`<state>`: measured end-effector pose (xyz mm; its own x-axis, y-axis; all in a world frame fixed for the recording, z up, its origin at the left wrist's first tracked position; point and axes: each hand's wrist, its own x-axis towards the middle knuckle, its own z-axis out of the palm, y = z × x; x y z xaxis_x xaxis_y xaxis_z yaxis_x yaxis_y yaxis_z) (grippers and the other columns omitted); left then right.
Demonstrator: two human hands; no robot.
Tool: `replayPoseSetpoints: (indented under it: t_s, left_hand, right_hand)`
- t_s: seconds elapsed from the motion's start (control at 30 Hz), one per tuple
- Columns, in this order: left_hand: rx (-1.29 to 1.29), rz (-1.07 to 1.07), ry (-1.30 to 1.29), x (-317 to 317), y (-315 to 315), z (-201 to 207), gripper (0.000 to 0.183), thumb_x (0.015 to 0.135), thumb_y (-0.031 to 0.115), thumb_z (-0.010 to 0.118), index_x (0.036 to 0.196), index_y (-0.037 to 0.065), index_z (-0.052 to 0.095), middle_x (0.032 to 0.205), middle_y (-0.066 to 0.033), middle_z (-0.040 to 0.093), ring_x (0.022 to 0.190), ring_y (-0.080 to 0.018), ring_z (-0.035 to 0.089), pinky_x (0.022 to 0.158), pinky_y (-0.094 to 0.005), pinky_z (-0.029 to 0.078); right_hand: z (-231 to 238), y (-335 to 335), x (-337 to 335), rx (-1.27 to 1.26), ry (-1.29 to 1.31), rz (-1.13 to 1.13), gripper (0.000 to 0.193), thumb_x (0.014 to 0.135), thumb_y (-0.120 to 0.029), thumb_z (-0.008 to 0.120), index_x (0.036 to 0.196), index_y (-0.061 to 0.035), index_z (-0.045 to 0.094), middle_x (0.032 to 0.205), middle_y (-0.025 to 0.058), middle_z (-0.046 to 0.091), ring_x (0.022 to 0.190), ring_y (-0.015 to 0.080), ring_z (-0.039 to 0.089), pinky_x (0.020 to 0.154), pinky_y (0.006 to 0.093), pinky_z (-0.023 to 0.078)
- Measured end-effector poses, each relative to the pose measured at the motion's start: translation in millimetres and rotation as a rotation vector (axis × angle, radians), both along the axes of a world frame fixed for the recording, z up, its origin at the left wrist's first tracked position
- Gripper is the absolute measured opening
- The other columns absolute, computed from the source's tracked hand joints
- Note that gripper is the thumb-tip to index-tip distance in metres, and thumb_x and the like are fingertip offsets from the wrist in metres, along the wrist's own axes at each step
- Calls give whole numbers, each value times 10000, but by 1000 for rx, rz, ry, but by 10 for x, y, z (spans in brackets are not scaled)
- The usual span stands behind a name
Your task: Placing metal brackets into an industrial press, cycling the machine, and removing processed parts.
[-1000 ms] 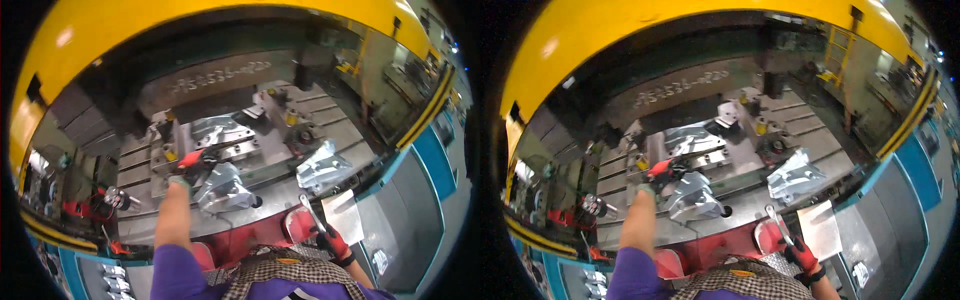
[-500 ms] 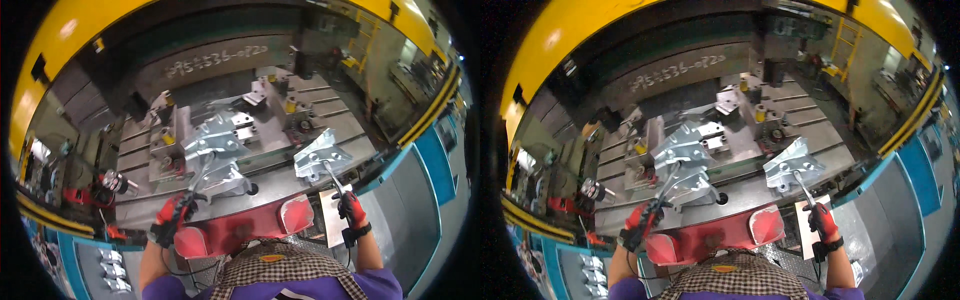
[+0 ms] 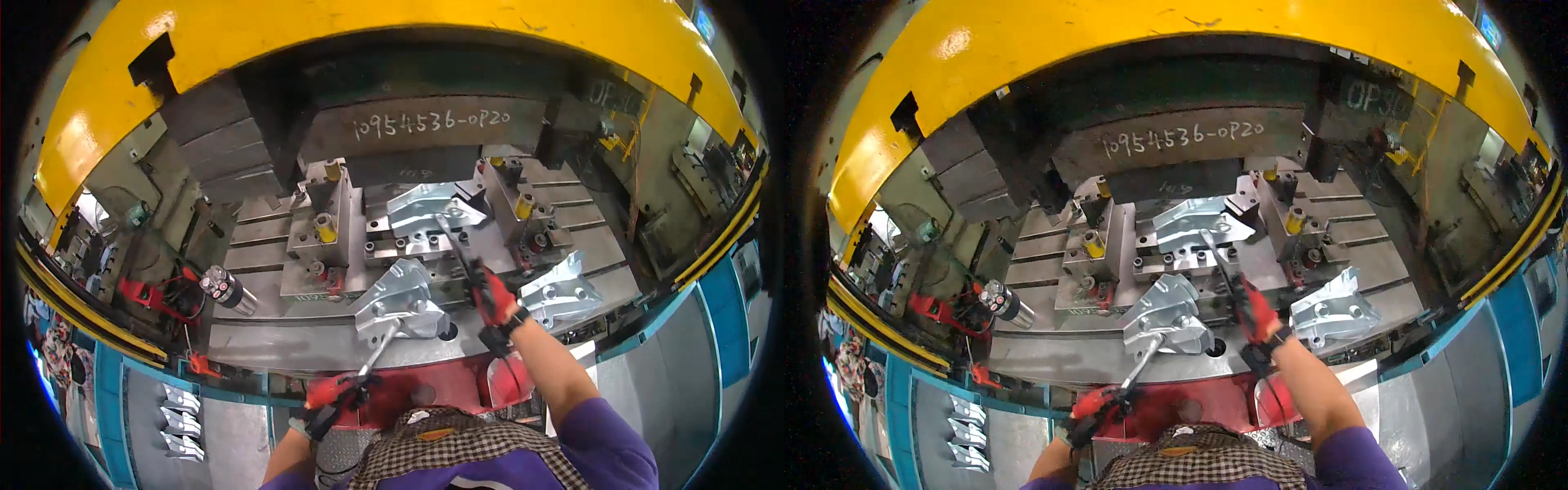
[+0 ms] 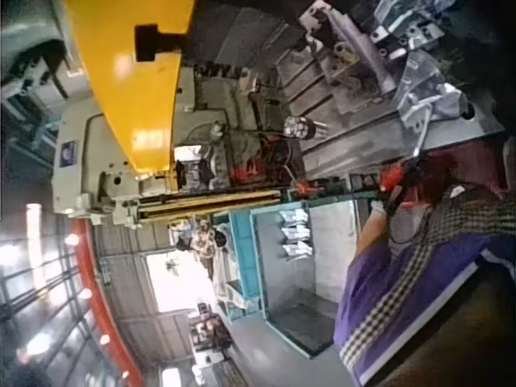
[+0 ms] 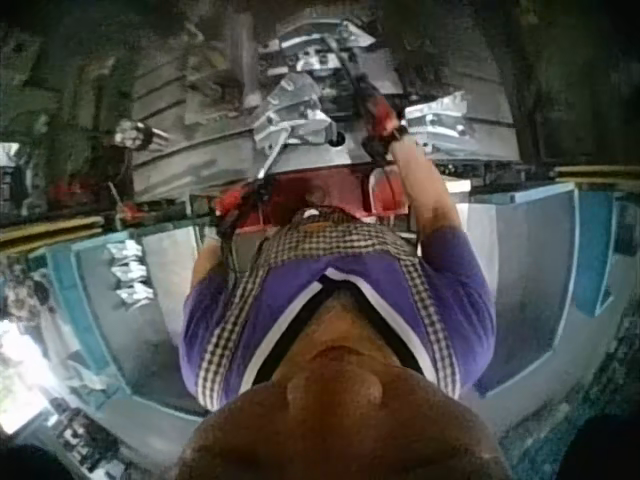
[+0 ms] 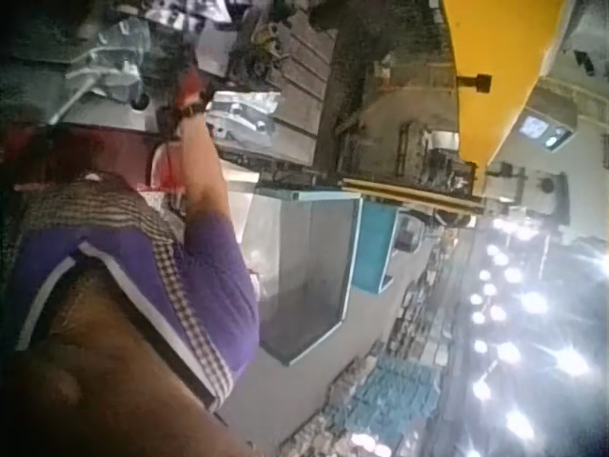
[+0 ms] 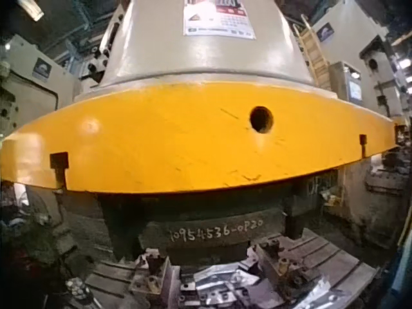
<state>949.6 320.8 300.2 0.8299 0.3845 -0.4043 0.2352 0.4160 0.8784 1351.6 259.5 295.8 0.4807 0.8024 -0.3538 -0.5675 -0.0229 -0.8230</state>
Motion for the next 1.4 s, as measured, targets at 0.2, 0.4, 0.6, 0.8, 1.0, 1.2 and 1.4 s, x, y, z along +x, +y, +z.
replayPoseSetpoints:
  t_s: [0.2,0.4,0.6,0.8,1.0,1.2,1.4]
  left_hand:
    - [-97,296,26,-547,-383,-223,357,884,206,612,1190,25,579,1004,-35,624,839,-126,583,718,-267,484]
    - [181,-156,101,-826,-497,-182,383,905,175,591,1261,42,543,1043,-9,620,888,-94,546,776,-256,436]
    - [706,-347,254,-1150,-584,-581,586,776,373,691,1291,143,530,1267,-116,543,1179,-251,492,1006,-401,355]
    - [1257,-480,568,-1059,-707,-496,610,666,429,698,1226,214,592,1317,-140,502,1246,-355,419,1064,-462,294]
    - [1153,-551,583,-980,-587,-813,558,718,437,635,1237,241,575,1250,-141,558,1134,-347,533,956,-442,423]
    - [1103,-593,662,-952,-567,-811,584,712,435,651,1253,235,560,1217,-140,578,1084,-349,564,918,-434,451]
    - [1088,-594,684,-854,-593,-613,620,699,411,673,1281,246,541,1276,-125,547,1157,-323,527,966,-410,425]
  right_hand:
    - [-178,1123,-56,57,-94,224,452,946,-496,439,1096,-100,599,850,12,607,705,108,514,599,264,411]
    - [55,1088,166,-490,-1183,207,606,877,-510,500,1205,-1,502,1075,212,625,1026,341,594,873,424,445]
    - [-9,-656,233,-204,-566,306,441,890,-293,626,1222,-31,501,973,30,599,806,79,550,652,220,440]
    - [94,-2513,-168,-328,-545,1016,527,833,-277,681,1281,-52,519,1126,44,613,1027,145,547,893,331,450]
    - [-486,-2925,-597,-447,-1630,790,665,689,-438,718,1267,-157,545,1299,185,500,1209,385,458,1002,468,386]
    - [-721,-2653,-632,-383,-1541,790,450,725,-309,679,1146,-170,601,1195,120,586,1108,319,549,915,432,453]
    - [-730,-2646,-598,-409,-1487,824,469,656,-367,674,1071,-150,645,1136,120,614,1075,319,573,906,442,458]
